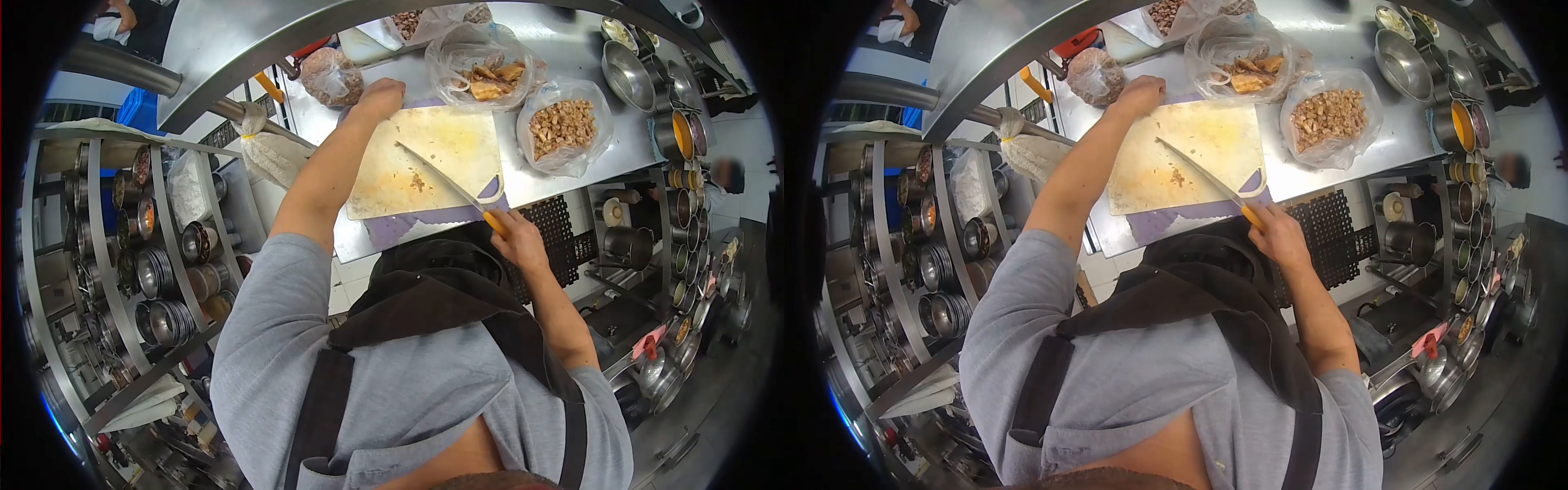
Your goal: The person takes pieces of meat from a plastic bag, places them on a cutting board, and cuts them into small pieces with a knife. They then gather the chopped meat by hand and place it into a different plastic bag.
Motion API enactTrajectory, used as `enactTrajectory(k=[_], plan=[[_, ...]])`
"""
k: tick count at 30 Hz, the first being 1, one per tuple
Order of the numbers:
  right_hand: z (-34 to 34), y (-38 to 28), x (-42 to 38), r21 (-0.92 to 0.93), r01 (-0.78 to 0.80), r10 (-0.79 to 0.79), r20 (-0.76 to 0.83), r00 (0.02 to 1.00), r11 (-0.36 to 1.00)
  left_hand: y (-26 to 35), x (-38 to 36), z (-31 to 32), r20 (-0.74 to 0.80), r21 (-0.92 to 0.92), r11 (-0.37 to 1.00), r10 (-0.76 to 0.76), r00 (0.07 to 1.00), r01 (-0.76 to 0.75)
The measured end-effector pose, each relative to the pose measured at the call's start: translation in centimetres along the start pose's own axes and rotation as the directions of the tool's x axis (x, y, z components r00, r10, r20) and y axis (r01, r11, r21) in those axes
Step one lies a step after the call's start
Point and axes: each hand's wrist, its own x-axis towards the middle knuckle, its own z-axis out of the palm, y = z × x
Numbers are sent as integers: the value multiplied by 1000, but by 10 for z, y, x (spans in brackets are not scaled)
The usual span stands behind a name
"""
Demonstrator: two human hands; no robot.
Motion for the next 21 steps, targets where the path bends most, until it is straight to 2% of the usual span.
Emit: enactTrajectory(k=[1,3,6,7,8,10,12,15,18,21], plan=[[-2,2,-7,11,-22,22,9,1000,1000,-1,-3,-4,2,0,1000,-4,1000,4],[-4,8,-20,42,-50,52,-25,998,998,-2,-16,-9,-112,-140,990,-27,993,11],[-2,21,-37,80,-100,105,-59,993,992,3,-47,3,-78,-143,988,-68,995,56],[0,23,-41,94,-117,126,-96,987,989,2,-57,19,-189,-116,989,72,979,-95],[3,23,-45,108,-134,148,-132,980,985,-2,-62,32,-182,-116,989,65,981,-87],[8,20,-45,112,-145,159,-129,979,983,25,-80,34,-155,10,993,117,981,-117],[14,12,-40,136,-132,149,-130,980,982,50,-99,37,-175,-35,993,108,979,-116],[27,6,-35,139,-75,88,-88,992,988,67,-118,39,-100,-43,992,113,988,-118],[32,-1,-35,188,-70,73,-11,997,980,70,-135,30,-25,-281,959,27,999,-33],[38,8,-45,244,-45,55,-36,998,969,49,-135,18,-148,-256,966,-80,986,40]])
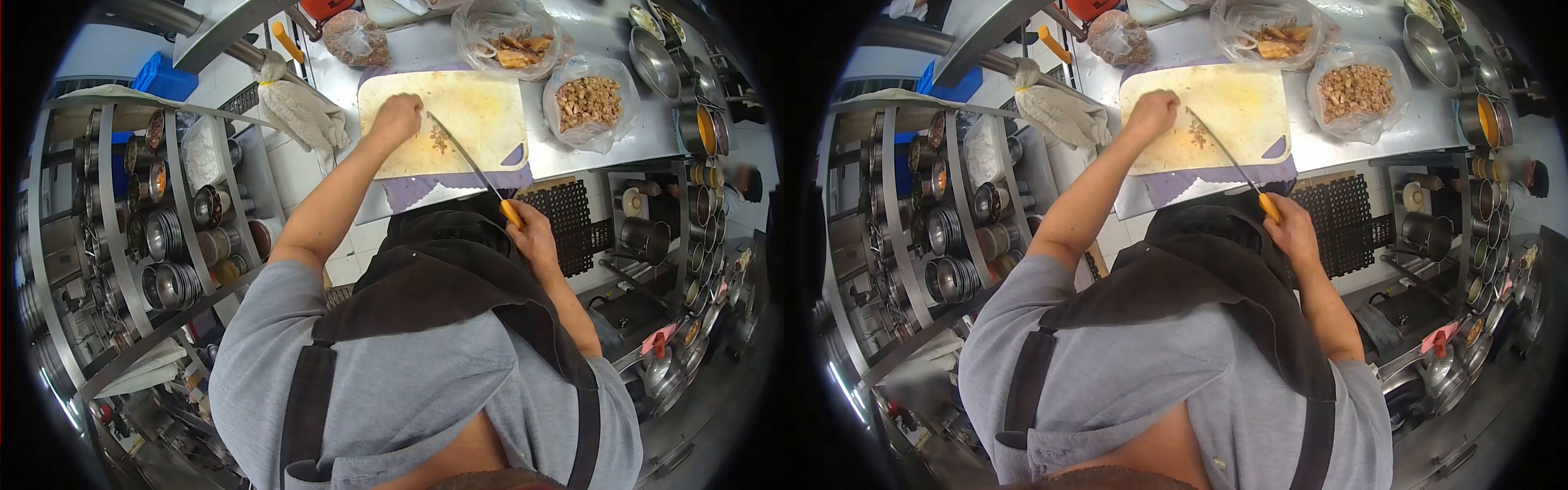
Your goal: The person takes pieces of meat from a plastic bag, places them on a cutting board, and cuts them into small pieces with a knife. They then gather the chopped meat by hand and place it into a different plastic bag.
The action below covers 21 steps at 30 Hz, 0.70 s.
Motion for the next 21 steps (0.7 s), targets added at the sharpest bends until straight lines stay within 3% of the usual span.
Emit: enactTrajectory(k=[1,2,3,4,5,6,8,10,13,15,16,18,21], plan=[[0,5,-3,37,27,-26,-30,999,999,-8,3,-1,-89,14,999,-43,995,45],[0,12,-7,36,31,-30,-26,999,999,-16,5,0,-163,82,997,11,986,2],[0,16,-11,110,-72,75,-29,997,991,-18,5,1,-168,82,997,7,986,7],[0,21,-13,183,-173,181,-25,983,968,-18,6,4,-63,194,981,12,998,1],[1,25,-15,182,-170,177,-25,984,969,-17,9,8,44,303,953,7,999,-20],[1,27,-16,135,-222,229,-35,973,966,-10,8,10,43,303,953,9,999,-21],[3,28,-19,90,-286,291,-45,956,954,12,-8,15,127,233,955,159,979,-185],[10,23,-18,189,-264,273,-22,962,946,20,-23,25,150,175,970,141,979,-166],[15,20,-19,144,-219,221,-1,975,965,30,-42,26,207,109,977,158,966,-183],[24,25,-20,182,-207,209,11,978,961,41,-57,25,59,16,992,124,991,-125],[29,27,-20,211,-191,190,26,981,959,43,-59,29,68,21,992,127,990,-128],[32,24,-17,187,-196,190,50,980,962,50,-63,40,-132,-53,993,98,986,-106],[30,6,-5,145,-161,150,82,985,976,55,-62,48,-197,-96,993,52,979,-72]])
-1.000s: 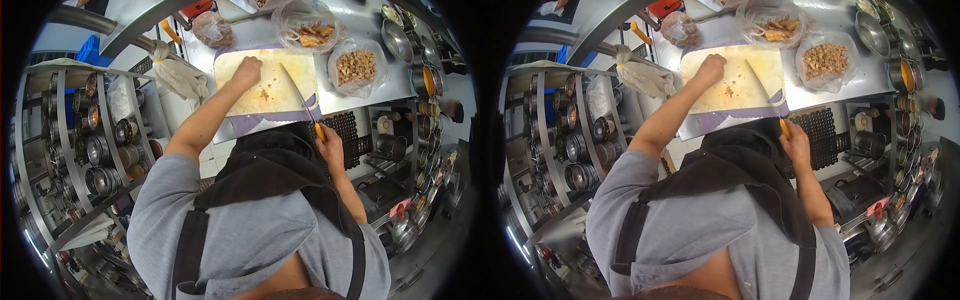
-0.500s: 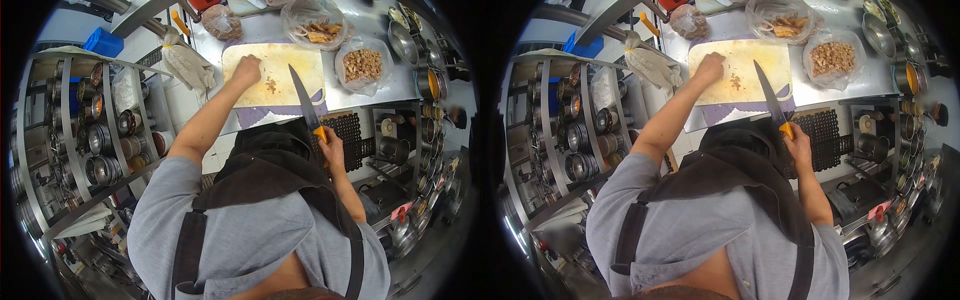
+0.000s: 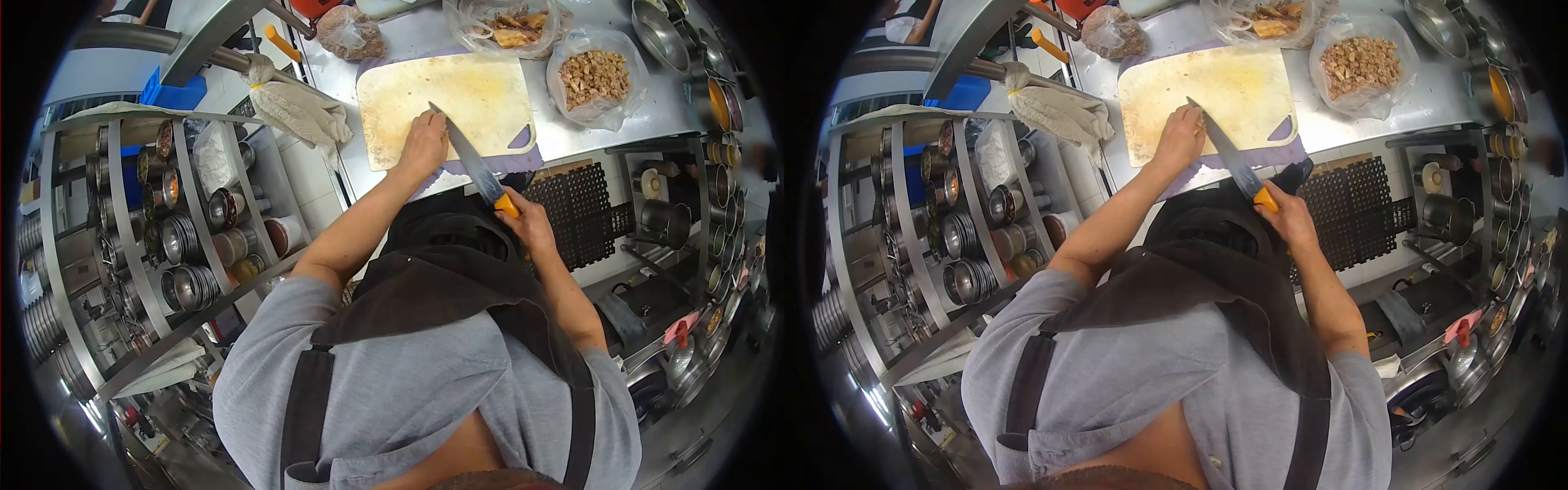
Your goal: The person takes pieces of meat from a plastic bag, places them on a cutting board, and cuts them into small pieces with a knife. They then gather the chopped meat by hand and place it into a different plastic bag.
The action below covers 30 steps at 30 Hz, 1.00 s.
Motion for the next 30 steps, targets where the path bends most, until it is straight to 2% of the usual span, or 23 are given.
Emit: enactTrajectory(k=[1,3,8,10,12,17,19,20,22,23,24,25,26,28,29,30], plan=[[1,-5,2,-19,39,-39,14,999,999,-3,0,3,4,2,1000,2,1000,-2],[2,-6,6,-26,49,-48,12,999,998,-8,1,8,-104,-10,1000,6,995,-7],[-5,-6,3,-41,43,-44,-9,999,998,-9,9,19,-154,-61,998,-25,988,16],[-15,-6,1,-4,-13,12,-33,999,1000,0,24,24,-170,-90,996,-16,985,0],[-29,-5,-2,-2,12,-12,-99,995,1000,17,43,32,-177,-132,991,-2,984,-21],[-75,-7,-16,-6,37,-37,-300,953,999,89,114,53,-228,-261,936,178,957,-237],[-91,-8,-25,36,-30,42,-438,898,999,126,144,65,-244,-322,894,239,940,-311],[-99,-10,-31,24,-34,41,-452,891,999,145,159,71,-260,-382,854,268,928,-354],[-114,-18,-43,218,-219,300,-486,821,951,170,187,94,-283,-449,798,300,911,-402],[-111,7,-45,136,-61,131,-605,785,989,177,202,107,-261,-407,802,357,897,-437],[-115,5,-50,130,-66,132,-612,779,989,181,215,114,-233,-363,805,410,882,-470],[-118,1,-55,190,-156,241,-613,753,969,180,226,120,-16,-352,847,420,907,-399],[-120,-1,-60,251,-242,347,-604,717,937,179,231,126,-15,-356,844,423,906,-400],[-120,10,-70,228,-259,345,-621,704,939,179,237,103,118,-246,903,389,914,-353],[-117,21,-75,180,-286,334,-623,707,941,171,241,94,125,-240,903,392,912,-355],[-113,27,-79,135,-311,324,-625,710,941,158,244,84,113,-251,927,313,943,-277]])
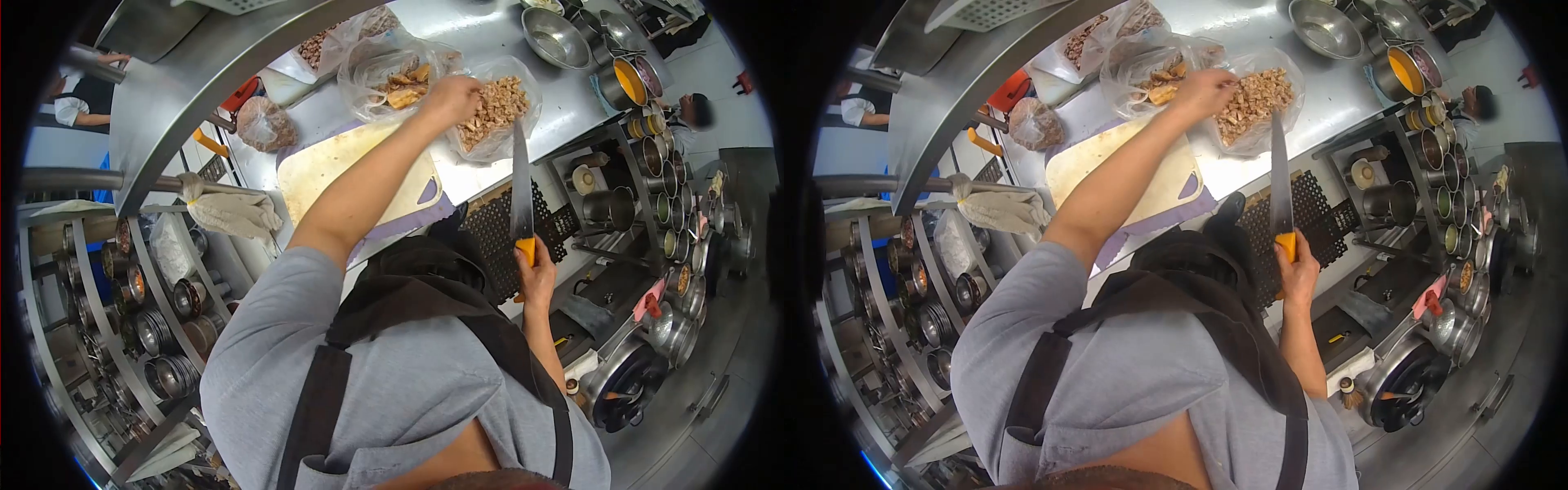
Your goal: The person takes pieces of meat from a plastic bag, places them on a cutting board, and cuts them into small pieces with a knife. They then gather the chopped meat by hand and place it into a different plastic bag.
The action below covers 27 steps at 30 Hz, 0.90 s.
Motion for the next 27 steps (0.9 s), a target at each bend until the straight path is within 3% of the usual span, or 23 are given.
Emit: enactTrajectory(k=[2,4,5,7,8,10,13,17,19,20,22,23,25,26,27], plan=[[5,-2,-7,-6,-46,46,25,999,999,-21,-3,-24,-104,9,993,-114,988,116],[12,-4,-6,-74,210,-205,71,976,975,-49,0,-47,-207,56,975,-200,958,216],[15,-12,-5,-66,220,-212,110,971,973,-66,-1,-58,-232,74,958,-253,939,276],[23,-27,1,-37,232,-220,206,953,972,-112,-5,-73,-102,416,851,-307,946,321],[27,-31,6,-14,245,-230,297,927,969,-117,-12,-85,-104,424,845,-311,945,325],[41,-30,20,-44,315,-283,341,897,948,-121,-26,-106,197,637,714,-516,833,291],[59,-35,38,-52,441,-379,427,821,896,-134,-42,-121,280,740,636,-588,759,219],[71,-40,51,-105,486,-380,492,784,867,-139,-46,-126,349,794,597,-602,718,114],[72,-44,51,-128,487,-371,494,786,864,-137,-39,-121,277,568,808,-368,888,158],[71,-47,50,-118,488,-373,500,782,865,-136,-35,-116,275,564,810,-367,889,160],[71,-46,49,-113,495,-379,505,775,862,-137,-23,-104,251,391,915,-211,945,101],[74,-41,48,-114,502,-391,490,779,857,-137,-17,-99,246,388,916,-209,946,101],[75,-41,46,-118,507,-401,472,785,854,-134,-6,-90,350,581,803,-395,849,134],[75,-41,45,-129,493,-379,483,789,861,-134,-2,-88,353,578,805,-390,850,129],[75,-43,44,-140,476,-357,491,795,868,-130,2,-88,381,647,746,-494,781,156]])
